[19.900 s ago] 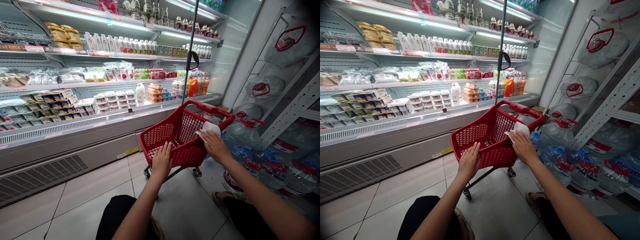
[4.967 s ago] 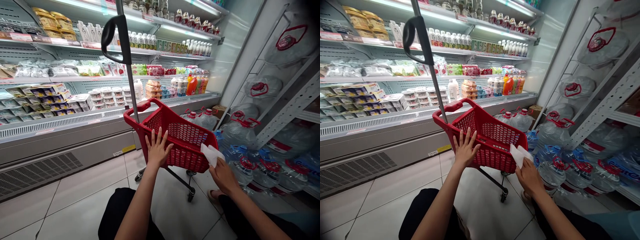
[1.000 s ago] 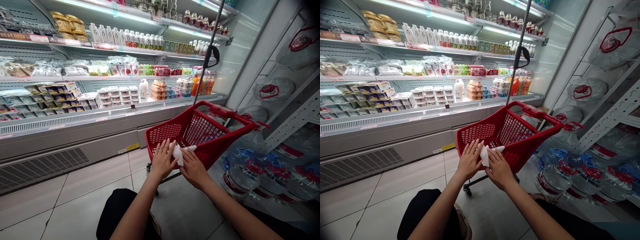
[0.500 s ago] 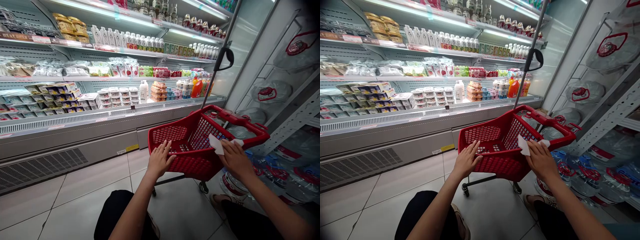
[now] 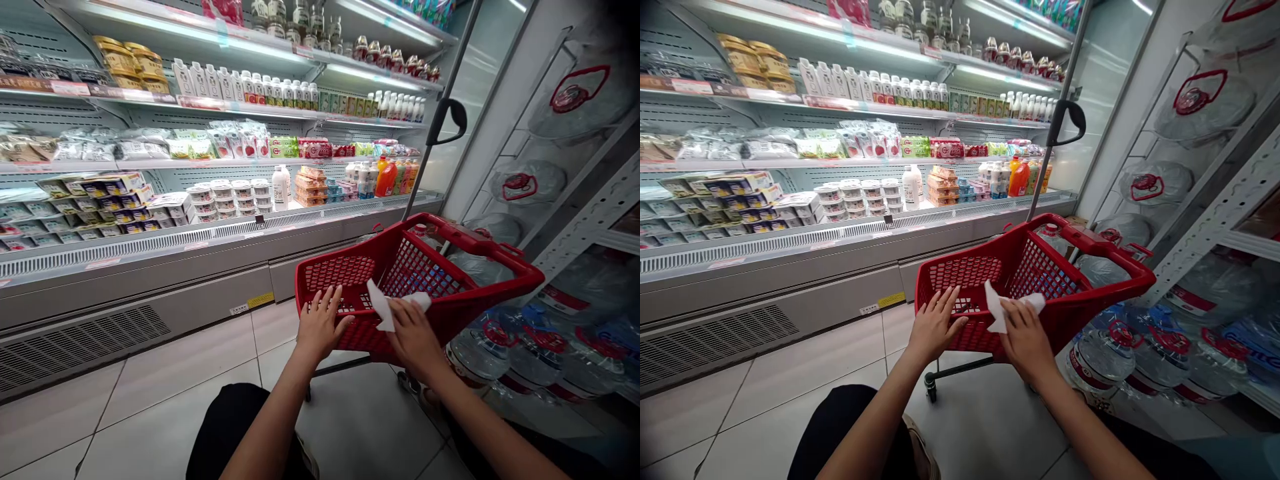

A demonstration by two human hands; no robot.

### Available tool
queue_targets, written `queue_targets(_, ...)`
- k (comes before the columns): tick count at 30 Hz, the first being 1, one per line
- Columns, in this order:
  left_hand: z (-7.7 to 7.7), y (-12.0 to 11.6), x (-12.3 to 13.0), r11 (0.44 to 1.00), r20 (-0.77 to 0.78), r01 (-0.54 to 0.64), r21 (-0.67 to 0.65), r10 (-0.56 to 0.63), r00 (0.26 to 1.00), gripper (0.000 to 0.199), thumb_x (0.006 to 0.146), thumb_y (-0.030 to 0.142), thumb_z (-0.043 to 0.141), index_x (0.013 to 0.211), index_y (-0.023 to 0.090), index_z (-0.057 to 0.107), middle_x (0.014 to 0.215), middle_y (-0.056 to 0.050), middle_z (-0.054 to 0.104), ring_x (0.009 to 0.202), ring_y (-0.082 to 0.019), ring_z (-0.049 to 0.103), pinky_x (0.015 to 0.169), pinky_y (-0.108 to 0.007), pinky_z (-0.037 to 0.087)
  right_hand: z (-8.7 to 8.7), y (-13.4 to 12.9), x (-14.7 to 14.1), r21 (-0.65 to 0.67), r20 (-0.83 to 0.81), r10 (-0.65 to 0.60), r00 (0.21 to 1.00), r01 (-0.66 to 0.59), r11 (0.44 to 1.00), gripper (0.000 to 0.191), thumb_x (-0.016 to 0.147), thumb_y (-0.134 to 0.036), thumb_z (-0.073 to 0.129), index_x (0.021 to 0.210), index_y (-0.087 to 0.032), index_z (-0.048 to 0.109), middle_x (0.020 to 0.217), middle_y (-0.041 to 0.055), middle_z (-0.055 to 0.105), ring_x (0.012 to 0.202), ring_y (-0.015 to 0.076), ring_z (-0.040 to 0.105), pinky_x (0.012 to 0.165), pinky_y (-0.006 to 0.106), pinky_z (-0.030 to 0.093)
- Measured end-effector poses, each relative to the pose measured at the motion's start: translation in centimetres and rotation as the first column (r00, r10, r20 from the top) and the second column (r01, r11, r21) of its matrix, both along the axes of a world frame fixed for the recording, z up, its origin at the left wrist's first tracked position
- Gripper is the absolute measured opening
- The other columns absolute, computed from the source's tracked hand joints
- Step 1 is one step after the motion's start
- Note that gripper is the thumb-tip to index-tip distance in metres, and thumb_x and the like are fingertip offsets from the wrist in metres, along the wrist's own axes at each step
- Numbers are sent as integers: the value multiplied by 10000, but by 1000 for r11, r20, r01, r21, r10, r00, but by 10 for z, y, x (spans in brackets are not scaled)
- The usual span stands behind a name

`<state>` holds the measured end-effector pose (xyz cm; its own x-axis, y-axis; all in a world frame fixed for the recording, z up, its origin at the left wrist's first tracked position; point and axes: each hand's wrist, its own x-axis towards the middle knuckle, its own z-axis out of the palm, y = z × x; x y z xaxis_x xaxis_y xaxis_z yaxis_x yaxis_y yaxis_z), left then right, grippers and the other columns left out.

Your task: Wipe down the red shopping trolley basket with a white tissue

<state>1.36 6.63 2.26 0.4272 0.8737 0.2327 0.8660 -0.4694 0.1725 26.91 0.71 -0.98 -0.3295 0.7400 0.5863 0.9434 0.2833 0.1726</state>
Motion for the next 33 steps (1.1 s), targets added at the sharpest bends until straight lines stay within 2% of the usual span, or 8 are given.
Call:
queue_targets(5, 1, 8, -7, 1000, 1, -8, 13, 8, 1000, 713, 1048, 647, 329, 1667, 380, 97, 1707, 3, 293, 1565, -300, 284, 1208, -535, 368, 8, -3, 32, -6, 100, 34, 994, -34, 999, 572, 1002, -215, 402, 1573, -200, 426, 1553, 63, 545, 1452, 226, 447, 1282, 483, 199)
queue_targets(12, 0, 8, -5, 998, 8, -59, -34, 60, 998, 685, 1040, 680, 293, 1639, 348, 283, 1699, -9, 309, 1562, -334, 282, 1195, -580, 368, 37, -30, 146, 114, -10, -320, 947, 319, 941, 620, 1046, -348, 263, 1572, -48, 399, 1536, 218, 525, 1535, 319, 328, 1278, 586, 150)
queue_targets(15, -2, 0, 11, 996, -3, -69, 63, 70, 998, 706, 1026, 698, 319, 1604, 297, 387, 1688, -74, 330, 1559, -346, 288, 1201, -618, 338, 26, -25, 133, 124, -68, -322, 944, 328, 937, 635, 1051, -363, 266, 1597, -48, 343, 1556, 229, 495, 1561, 330, 269, 1258, 580, 222)
queue_targets(18, -6, -9, 34, 964, -15, 133, 231, -134, 991, 749, 1033, 680, 335, 1643, 247, 292, 1695, -84, 318, 1562, -279, 291, 1254, -519, 296, 6, -13, 88, 109, -49, -223, 974, 227, 968, 645, 1039, -323, 332, 1636, -95, 250, 1591, 204, 459, 1552, 328, 292, 1243, 576, 262)
queue_targets(20, -9, -15, 47, 929, -36, 248, 275, -248, 968, 740, 1038, 672, 336, 1656, 275, 245, 1692, -47, 334, 1544, -262, 327, 1236, -481, 338, -4, -8, 58, 79, -14, -151, 988, 151, 985, 665, 1035, -299, 363, 1652, -114, 196, 1608, 183, 445, 1550, 304, 302, 1252, 549, 261)
queue_targets(23, -13, -19, 56, 932, -52, 256, 258, -251, 967, 684, 1039, 656, 364, 1645, 359, 251, 1672, -13, 380, 1476, -296, 431, 1137, -513, 450, -4, -6, 42, 31, 49, -57, 997, 56, 998, 672, 1037, -287, 379, 1660, -137, 176, 1616, 150, 446, 1544, 269, 320, 1261, 507, 263)
queue_targets(26, -13, -18, 54, 946, -54, 235, 223, -228, 972, 672, 1031, 655, 397, 1638, 411, 242, 1659, -6, 405, 1431, -319, 482, 1049, -520, 517, 9, -12, 71, 8, 92, -48, 995, 47, 999, 657, 1041, -280, 367, 1664, -181, 184, 1603, 114, 475, 1518, 254, 374, 1264, 500, 256)
queue_targets(33, -8, -17, 51, 967, 4, 210, 147, -213, 977, 661, 1027, 682, 369, 1627, 422, 271, 1641, -26, 435, 1445, -336, 465, 1075, -569, 486, 32, -32, 161, 130, -31, -279, 960, 280, 951, 662, 1046, -376, 273, 1646, -99, 241, 1635, 186, 402, 1557, 328, 282, 1260, 577, 224)
